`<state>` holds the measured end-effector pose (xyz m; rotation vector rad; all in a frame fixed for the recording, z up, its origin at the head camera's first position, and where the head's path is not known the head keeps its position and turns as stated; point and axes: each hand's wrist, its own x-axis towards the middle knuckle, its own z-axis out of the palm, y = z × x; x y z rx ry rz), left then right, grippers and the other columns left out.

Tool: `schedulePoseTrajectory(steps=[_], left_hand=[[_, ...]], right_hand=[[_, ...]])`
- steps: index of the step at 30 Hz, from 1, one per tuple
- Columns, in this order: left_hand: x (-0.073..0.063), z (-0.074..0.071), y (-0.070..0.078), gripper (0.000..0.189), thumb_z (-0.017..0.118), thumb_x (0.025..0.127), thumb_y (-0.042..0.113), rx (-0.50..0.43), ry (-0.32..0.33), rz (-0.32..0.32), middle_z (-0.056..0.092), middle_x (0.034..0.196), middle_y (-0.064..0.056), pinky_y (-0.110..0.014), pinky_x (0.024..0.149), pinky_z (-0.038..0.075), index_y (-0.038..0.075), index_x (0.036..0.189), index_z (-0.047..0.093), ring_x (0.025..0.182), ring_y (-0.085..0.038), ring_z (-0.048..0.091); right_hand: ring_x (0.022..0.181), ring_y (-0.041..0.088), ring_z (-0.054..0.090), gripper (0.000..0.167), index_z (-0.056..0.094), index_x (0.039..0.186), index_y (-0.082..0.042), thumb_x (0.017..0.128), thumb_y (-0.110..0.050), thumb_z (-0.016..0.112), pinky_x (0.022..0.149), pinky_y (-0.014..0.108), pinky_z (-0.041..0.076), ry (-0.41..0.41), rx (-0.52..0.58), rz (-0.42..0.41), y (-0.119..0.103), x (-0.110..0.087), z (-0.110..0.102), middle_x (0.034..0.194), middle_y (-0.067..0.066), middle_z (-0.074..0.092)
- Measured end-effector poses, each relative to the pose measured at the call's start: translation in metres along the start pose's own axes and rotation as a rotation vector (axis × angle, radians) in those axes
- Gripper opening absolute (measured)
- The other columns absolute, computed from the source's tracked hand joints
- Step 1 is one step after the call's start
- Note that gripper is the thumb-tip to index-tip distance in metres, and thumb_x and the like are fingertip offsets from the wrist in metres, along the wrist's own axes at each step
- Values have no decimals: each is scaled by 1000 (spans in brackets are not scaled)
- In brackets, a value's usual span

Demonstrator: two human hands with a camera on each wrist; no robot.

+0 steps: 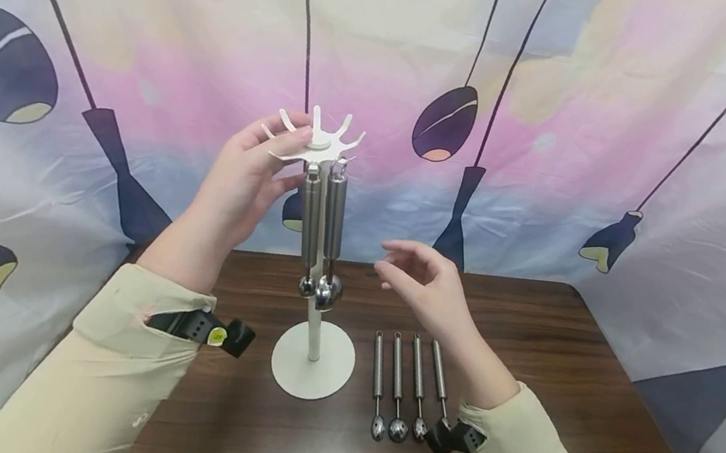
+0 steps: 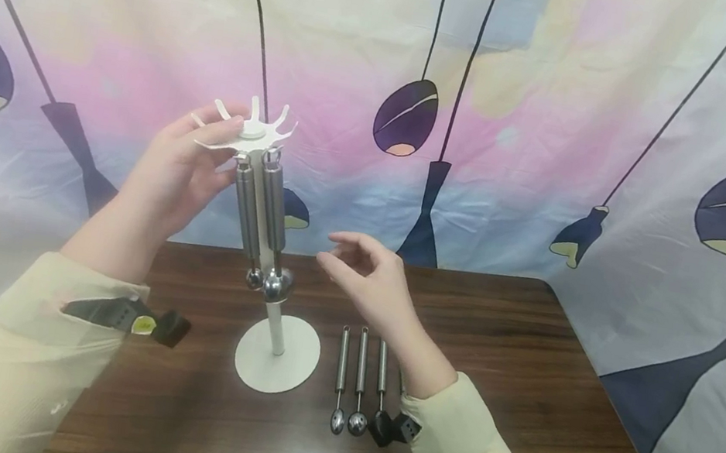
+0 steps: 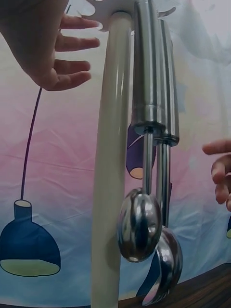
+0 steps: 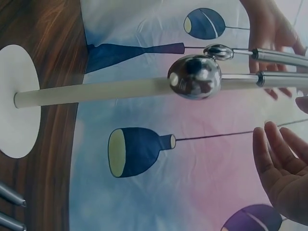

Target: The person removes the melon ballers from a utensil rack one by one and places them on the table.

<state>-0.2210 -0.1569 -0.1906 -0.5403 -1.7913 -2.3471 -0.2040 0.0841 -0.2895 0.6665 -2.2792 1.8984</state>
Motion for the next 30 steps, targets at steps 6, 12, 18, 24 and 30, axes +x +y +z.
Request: schedulePoseTrajectory(steps=[6,12,18,24,30], left_hand=[[6,-4,-2,11,56,99,20,0,-107,-42,61,106,5,-31,87,41,21,109,61,103,-16,56],[8,-5,-3,12,55,99,23,28,-142,-50,62,104,7,-36,94,36,22,110,58,110,-18,55],[8,-4,-2,8,55,99,24,52,-117,-50,61,103,7,-37,92,34,23,106,58,109,-17,55],[7,-3,-2,8,54,98,23,64,-106,-50,61,101,7,-37,91,35,23,105,58,107,-17,55],[7,-2,-4,6,54,98,22,48,-93,-58,60,98,8,-36,90,34,25,101,59,102,-17,54]], right_hand=[[85,17,70,37,63,128,-8,92,-15,68,83,37,58,-63,-12,-18,-11,11,8,107,14,68],[88,18,70,39,63,129,-9,92,-16,68,81,36,58,-82,-39,-43,-18,21,17,111,13,71],[102,18,67,42,63,131,-11,90,-16,71,88,35,56,-116,-50,-57,-22,30,26,114,10,72],[98,19,67,37,66,123,-4,88,-11,72,87,36,56,-114,-38,-112,-24,35,35,111,13,72],[91,17,66,31,68,115,-2,86,-9,72,85,39,56,-86,-68,-140,-24,34,38,104,13,72]])
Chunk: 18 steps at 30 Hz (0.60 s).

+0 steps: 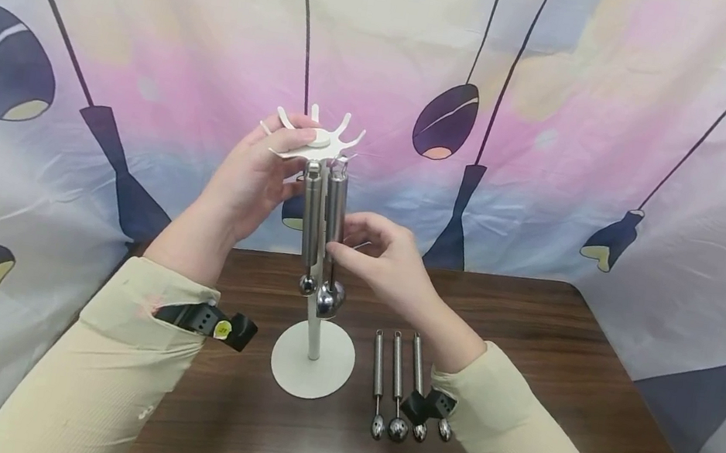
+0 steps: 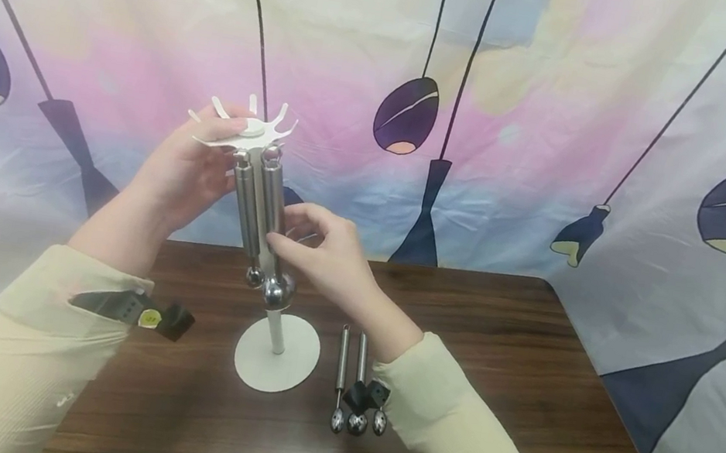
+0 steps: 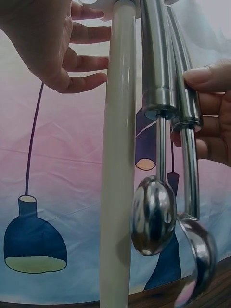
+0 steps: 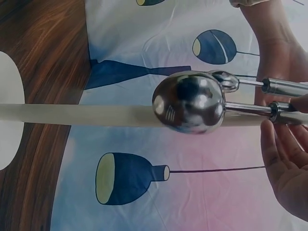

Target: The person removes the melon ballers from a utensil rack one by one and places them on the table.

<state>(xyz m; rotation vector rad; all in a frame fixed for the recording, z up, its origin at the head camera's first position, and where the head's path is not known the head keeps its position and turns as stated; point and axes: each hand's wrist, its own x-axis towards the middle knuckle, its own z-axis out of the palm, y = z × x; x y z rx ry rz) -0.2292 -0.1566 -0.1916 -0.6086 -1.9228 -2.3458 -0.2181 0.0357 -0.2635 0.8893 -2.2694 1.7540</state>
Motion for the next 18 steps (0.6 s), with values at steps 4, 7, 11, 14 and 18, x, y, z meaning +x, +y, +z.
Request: schedulePoseTrajectory(steps=[4,7,11,14,18], left_hand=[[-1,1,0,6,54,98,22,6,8,1,61,98,8,-36,89,34,24,100,59,103,-18,54],[-1,2,1,6,54,98,22,8,12,4,63,96,8,-36,89,34,24,100,59,101,-18,55],[-1,2,1,7,53,98,21,16,19,9,63,96,8,-37,89,35,24,100,60,101,-18,55],[-1,2,2,6,53,99,21,18,23,8,61,98,7,-37,90,36,23,100,59,103,-19,54],[-3,3,3,5,53,99,21,15,22,5,60,99,6,-37,91,36,21,100,58,104,-19,54]], right_hand=[[90,17,67,29,69,113,-3,85,-10,73,83,36,56,22,-12,0,-1,-2,-1,102,12,73],[90,17,67,27,69,111,-4,85,-11,74,82,36,56,44,-12,13,-2,-5,-3,101,10,73],[90,16,67,27,70,110,-5,85,-12,74,82,35,56,75,-4,22,-6,-7,-6,99,10,73],[89,16,68,27,69,110,-3,84,-10,74,80,33,57,93,8,13,-10,-8,-9,99,11,73],[85,15,68,26,69,109,-2,84,-8,74,76,32,58,109,43,4,-14,-12,-14,95,11,72]])
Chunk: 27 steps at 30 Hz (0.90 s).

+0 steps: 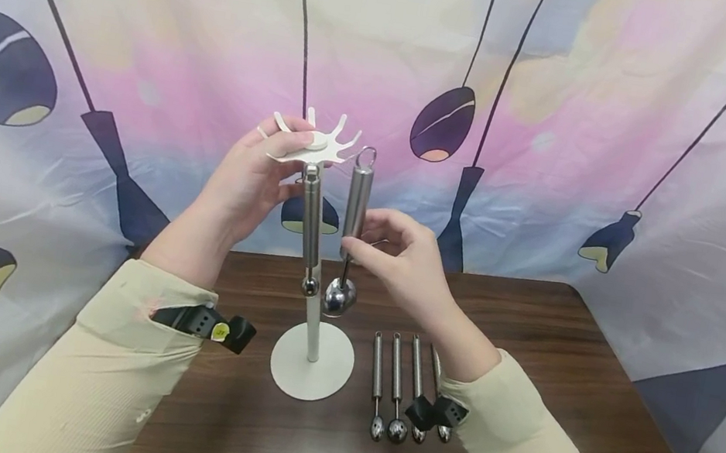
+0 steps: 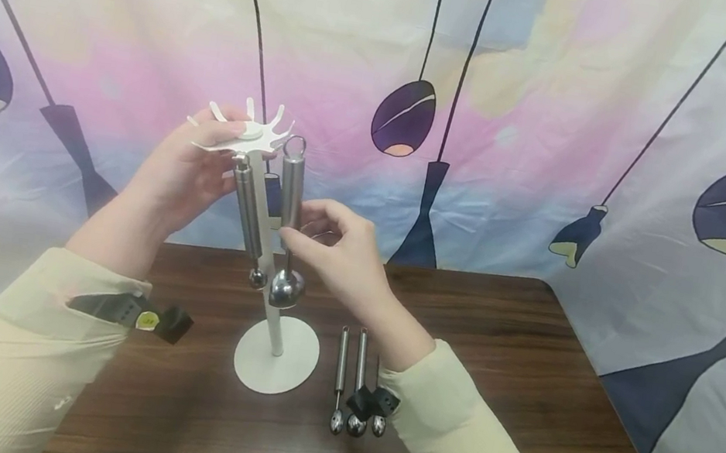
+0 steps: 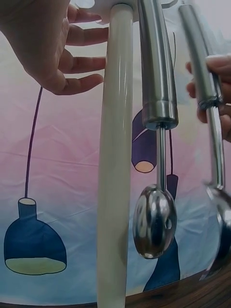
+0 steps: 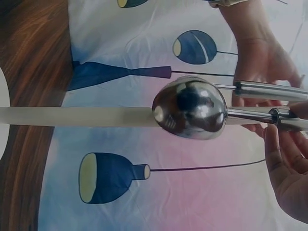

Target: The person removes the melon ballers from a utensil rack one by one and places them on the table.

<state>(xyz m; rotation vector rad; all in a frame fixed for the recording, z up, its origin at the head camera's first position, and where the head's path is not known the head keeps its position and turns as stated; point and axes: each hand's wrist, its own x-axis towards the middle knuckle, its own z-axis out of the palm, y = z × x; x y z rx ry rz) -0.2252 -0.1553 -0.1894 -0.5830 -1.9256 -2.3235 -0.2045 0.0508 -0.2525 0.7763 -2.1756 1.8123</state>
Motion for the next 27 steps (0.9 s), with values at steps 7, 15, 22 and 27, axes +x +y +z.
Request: schedulePoseTrajectory(steps=[7,15,22,27], left_hand=[[0,0,2,4,53,99,20,-11,-1,-14,61,96,7,-38,93,36,20,99,58,101,-19,57],[-2,1,5,4,54,99,19,-3,2,-16,61,98,6,-38,95,37,19,101,56,99,-17,58],[-2,1,6,3,53,99,19,-3,-4,-15,62,97,6,-38,93,37,18,101,55,97,-17,59],[-4,0,7,3,52,100,20,21,-10,-4,61,101,4,-38,94,37,18,100,54,99,-19,57]], right_hand=[[80,13,66,26,69,109,-1,84,-5,74,72,28,57,31,32,-29,-7,-17,-13,88,1,69],[77,10,65,27,67,108,5,81,3,73,74,24,56,90,53,-6,-7,-49,-28,84,-7,68],[72,8,62,23,67,103,2,81,6,73,68,21,54,158,54,24,2,-72,-39,80,-6,66],[70,7,63,24,70,99,-12,82,4,74,65,21,53,207,50,74,15,-83,-44,79,-8,68]])
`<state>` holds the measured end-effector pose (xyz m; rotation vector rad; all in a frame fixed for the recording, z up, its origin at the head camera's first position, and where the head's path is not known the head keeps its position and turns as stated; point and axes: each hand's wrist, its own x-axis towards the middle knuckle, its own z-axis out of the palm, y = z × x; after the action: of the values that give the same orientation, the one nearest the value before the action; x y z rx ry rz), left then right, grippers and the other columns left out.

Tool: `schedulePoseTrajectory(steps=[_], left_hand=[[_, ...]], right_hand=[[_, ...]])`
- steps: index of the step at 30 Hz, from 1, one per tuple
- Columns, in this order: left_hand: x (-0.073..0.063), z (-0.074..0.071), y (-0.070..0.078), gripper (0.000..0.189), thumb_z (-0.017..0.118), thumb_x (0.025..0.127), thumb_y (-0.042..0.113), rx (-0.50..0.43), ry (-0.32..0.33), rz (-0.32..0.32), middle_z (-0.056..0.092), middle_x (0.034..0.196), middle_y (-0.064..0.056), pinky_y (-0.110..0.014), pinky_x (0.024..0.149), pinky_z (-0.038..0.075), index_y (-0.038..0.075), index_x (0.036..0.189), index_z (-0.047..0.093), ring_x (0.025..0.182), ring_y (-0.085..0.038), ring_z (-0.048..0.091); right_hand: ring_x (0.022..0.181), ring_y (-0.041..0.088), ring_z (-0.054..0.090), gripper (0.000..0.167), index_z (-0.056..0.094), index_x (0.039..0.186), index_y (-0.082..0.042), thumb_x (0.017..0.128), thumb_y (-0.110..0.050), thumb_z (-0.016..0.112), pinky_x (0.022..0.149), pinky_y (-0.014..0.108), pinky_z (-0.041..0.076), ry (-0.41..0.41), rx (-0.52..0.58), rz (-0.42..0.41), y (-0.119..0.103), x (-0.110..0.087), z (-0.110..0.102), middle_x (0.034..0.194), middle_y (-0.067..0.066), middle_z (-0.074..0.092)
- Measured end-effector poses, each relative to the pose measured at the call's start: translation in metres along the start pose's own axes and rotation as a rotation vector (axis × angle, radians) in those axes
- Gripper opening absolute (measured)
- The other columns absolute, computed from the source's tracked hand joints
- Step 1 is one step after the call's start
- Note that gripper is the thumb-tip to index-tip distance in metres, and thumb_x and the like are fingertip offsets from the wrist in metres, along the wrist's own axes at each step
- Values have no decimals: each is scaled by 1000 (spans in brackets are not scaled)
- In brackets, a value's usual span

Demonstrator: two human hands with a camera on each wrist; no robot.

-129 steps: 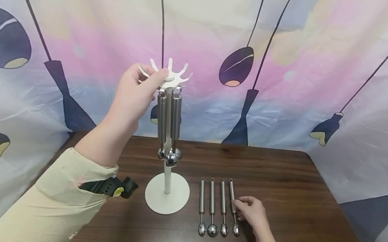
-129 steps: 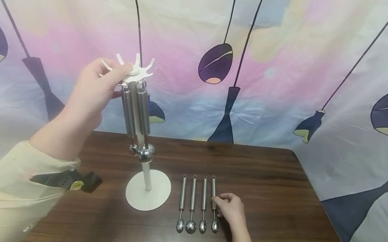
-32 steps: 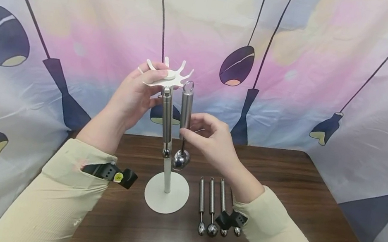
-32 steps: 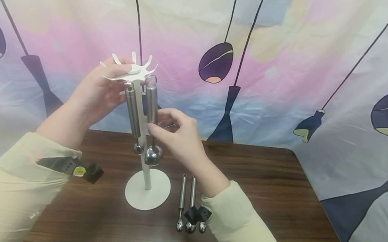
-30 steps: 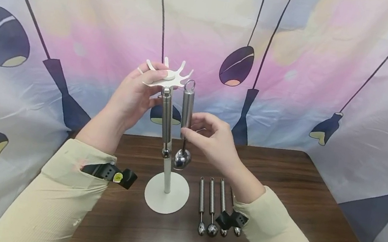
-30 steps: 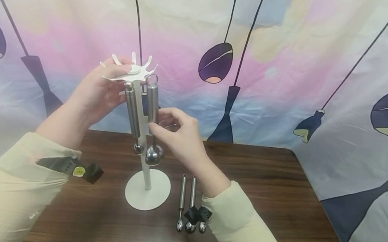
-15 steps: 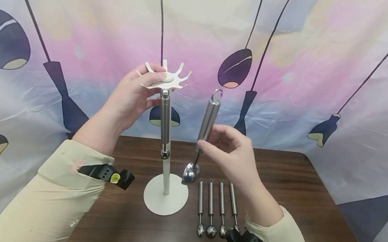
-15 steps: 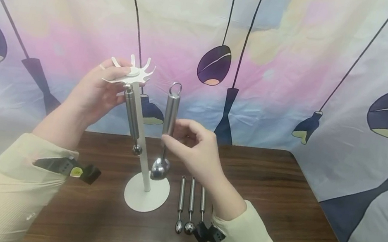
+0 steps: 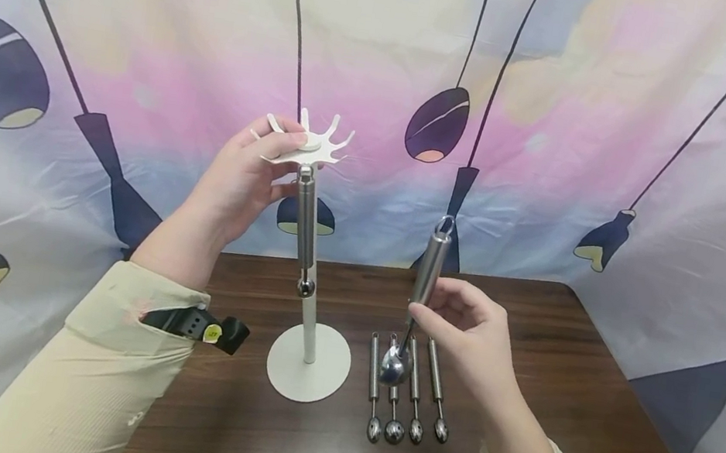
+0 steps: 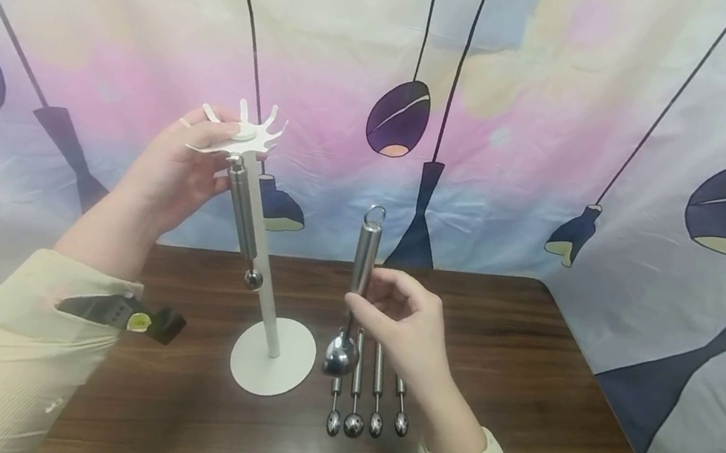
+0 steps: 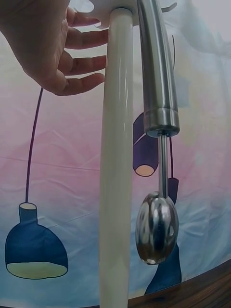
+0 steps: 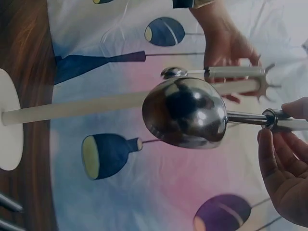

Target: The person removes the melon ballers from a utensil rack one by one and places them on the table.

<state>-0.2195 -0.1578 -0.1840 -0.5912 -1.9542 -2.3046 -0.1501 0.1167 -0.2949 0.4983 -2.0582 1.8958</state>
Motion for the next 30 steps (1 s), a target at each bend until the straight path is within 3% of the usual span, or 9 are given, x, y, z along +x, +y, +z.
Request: schedulePoseTrajectory(steps=[8,13,18,30], left_hand=[[-3,0,1,4,53,100,21,5,2,12,61,101,4,-39,95,37,18,102,54,99,-17,58],[-5,0,3,3,52,100,22,8,7,10,60,104,3,-39,94,36,18,100,53,102,-18,59],[-5,1,3,3,52,101,22,5,9,4,60,107,2,-38,94,36,19,100,54,100,-17,59],[-7,2,4,4,53,100,20,35,28,27,60,105,2,-41,97,39,17,101,56,102,-19,58]], right_hand=[[73,6,66,22,71,98,-13,82,2,75,69,20,54,74,-18,69,20,-9,-11,78,-9,69],[76,6,67,20,71,102,-2,82,0,76,72,22,56,110,-34,123,32,-12,-14,81,-6,70],[75,6,66,26,68,107,7,84,-1,75,68,26,58,137,-31,183,46,-16,-18,81,-6,70],[65,8,64,25,67,107,9,85,-1,73,63,25,56,216,-60,303,79,-30,-35,78,-10,66]])
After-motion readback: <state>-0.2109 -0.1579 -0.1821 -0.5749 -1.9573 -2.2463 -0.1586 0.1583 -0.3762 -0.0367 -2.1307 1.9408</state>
